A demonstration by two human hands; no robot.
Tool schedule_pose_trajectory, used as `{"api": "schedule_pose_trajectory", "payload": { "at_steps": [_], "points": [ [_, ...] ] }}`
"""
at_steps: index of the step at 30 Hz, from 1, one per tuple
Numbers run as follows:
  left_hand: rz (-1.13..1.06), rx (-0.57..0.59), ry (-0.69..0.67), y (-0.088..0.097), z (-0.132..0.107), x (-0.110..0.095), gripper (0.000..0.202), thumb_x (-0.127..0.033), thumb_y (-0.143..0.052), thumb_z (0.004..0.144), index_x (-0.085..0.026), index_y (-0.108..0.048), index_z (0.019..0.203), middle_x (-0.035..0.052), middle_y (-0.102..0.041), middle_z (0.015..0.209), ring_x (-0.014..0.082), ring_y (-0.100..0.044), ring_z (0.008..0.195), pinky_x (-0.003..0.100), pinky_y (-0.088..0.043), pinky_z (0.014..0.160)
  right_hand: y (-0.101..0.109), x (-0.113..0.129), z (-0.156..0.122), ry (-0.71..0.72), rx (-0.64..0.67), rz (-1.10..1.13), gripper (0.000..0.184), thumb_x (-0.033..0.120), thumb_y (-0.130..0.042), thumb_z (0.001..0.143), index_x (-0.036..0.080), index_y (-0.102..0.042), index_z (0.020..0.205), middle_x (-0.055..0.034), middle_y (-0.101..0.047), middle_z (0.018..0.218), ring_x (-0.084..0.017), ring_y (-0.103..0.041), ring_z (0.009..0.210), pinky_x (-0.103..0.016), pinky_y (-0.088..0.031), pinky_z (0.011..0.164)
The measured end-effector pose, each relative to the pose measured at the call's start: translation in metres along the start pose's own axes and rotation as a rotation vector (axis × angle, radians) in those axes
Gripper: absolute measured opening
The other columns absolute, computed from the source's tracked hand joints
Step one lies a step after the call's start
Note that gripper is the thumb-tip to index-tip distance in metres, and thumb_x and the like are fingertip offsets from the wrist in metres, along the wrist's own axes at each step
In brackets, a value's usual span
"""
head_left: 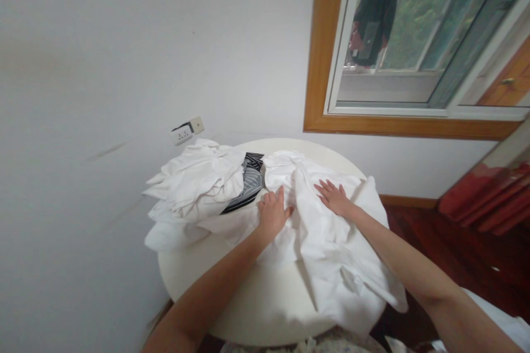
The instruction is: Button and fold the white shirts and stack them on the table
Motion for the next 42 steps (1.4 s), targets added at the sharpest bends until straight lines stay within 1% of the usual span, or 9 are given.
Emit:
{"api": "schedule_pose_trajectory", "payload": {
  "at_steps": [8,12,17,20,24,28,33,36,42],
  "points": [
    [-0.315,0.064,-0.108,-0.018,0.024,-0.006,0.058,-0.004,-0.039,0.082,-0.016,-0.042,0.139,0.0121,-0.057,0.12,0.0181,-0.057,0.107,0.029,-0.045,0.095,0.002,-0.002,-0.035,-0.168,0.02,-0.011,0.06,0.053,-0.019,0.098,0.027,-0.024,0.152,-0.0057,-0.016,0.16,-0.032,-0.013,0.145,-0.064,-0.02,0.108],
    [-0.226,-0.071,-0.255,0.041,0.049,0.02,0.051,-0.001,-0.037,0.078,-0.011,-0.059,0.124,0.0125,-0.064,0.112,0.0203,-0.056,0.108,0.034,-0.041,0.101,0.005,-0.019,-0.046,-0.237,-0.006,0.036,0.067,0.061,-0.016,0.095,0.025,-0.027,0.151,-0.0045,-0.016,0.159,-0.03,-0.01,0.146,-0.063,-0.014,0.111],
    [0.079,-0.245,-0.138,0.132,0.081,0.076,0.044,-0.005,-0.034,0.082,-0.015,-0.068,0.108,0.0106,-0.069,0.102,0.0225,-0.056,0.099,0.039,-0.041,0.096,0.012,-0.028,-0.057,-0.121,-0.016,0.113,0.068,0.064,-0.016,0.094,0.026,-0.033,0.149,-0.0029,-0.02,0.158,-0.025,-0.011,0.147,-0.058,-0.01,0.115],
    [0.303,-0.25,-0.06,0.148,0.084,0.079,0.035,-0.011,-0.036,0.086,-0.013,-0.07,0.092,0.0152,-0.067,0.104,0.0295,-0.05,0.111,0.047,-0.038,0.097,0.014,-0.029,-0.065,-0.051,-0.02,0.114,0.067,0.064,-0.022,0.094,0.026,-0.034,0.148,-0.0039,-0.022,0.158,-0.026,-0.013,0.146,-0.058,-0.011,0.115],
    [0.311,-0.212,-0.165,0.121,0.083,0.034,0.035,-0.012,-0.036,0.088,-0.012,-0.069,0.099,0.018,-0.053,0.134,0.0336,-0.04,0.129,0.051,-0.03,0.106,0.019,-0.029,-0.067,-0.063,-0.056,0.129,0.063,0.062,-0.026,0.094,0.025,-0.044,0.142,-0.0059,-0.033,0.154,-0.027,-0.023,0.143,-0.059,-0.018,0.112],
    [0.121,0.039,-0.146,0.056,0.087,0.0,0.038,-0.023,-0.03,0.095,-0.015,-0.056,0.123,0.0158,-0.067,0.108,0.0262,-0.063,0.1,0.04,-0.048,0.086,0.044,-0.018,-0.05,-0.119,-0.209,0.085,0.055,0.053,-0.025,0.098,0.022,-0.057,0.129,-0.0102,-0.047,0.144,-0.027,-0.033,0.138,-0.057,-0.019,0.112],
    [0.023,0.203,-0.14,-0.021,0.062,-0.01,0.044,-0.041,-0.039,0.094,-0.012,-0.057,0.122,0.0198,-0.064,0.117,0.0308,-0.057,0.115,0.044,-0.045,0.094,0.054,0.024,-0.006,0.075,-0.186,0.131,0.058,0.056,-0.025,0.097,0.028,-0.034,0.147,-0.0065,-0.027,0.156,-0.024,-0.019,0.144,-0.053,-0.018,0.113],
    [-0.009,0.076,-0.168,-0.035,0.043,-0.005,0.05,-0.04,-0.036,0.095,-0.015,-0.046,0.137,0.0175,-0.042,0.147,0.0307,-0.035,0.138,0.051,-0.027,0.111,0.038,0.03,0.017,0.123,-0.039,0.152,0.063,0.064,-0.025,0.094,0.035,-0.027,0.15,-0.0027,-0.016,0.16,-0.027,-0.012,0.146,-0.059,-0.017,0.112],
    [-0.051,0.099,-0.196,-0.041,0.029,0.018,0.063,-0.056,-0.035,0.093,-0.023,-0.034,0.147,0.0124,-0.033,0.153,0.0305,-0.027,0.142,0.055,-0.018,0.114,0.017,0.007,0.028,0.103,-0.034,0.106,0.066,0.065,-0.022,0.094,0.032,-0.024,0.151,-0.0048,-0.02,0.159,-0.025,-0.013,0.146,-0.056,-0.008,0.114]
  ]
}}
Point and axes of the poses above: each hand's wrist, its own z-axis towards the middle knuckle, its own y-axis out of the back of the hand, x = y × z, the point moved 9 cm from there along z, towards the middle knuckle
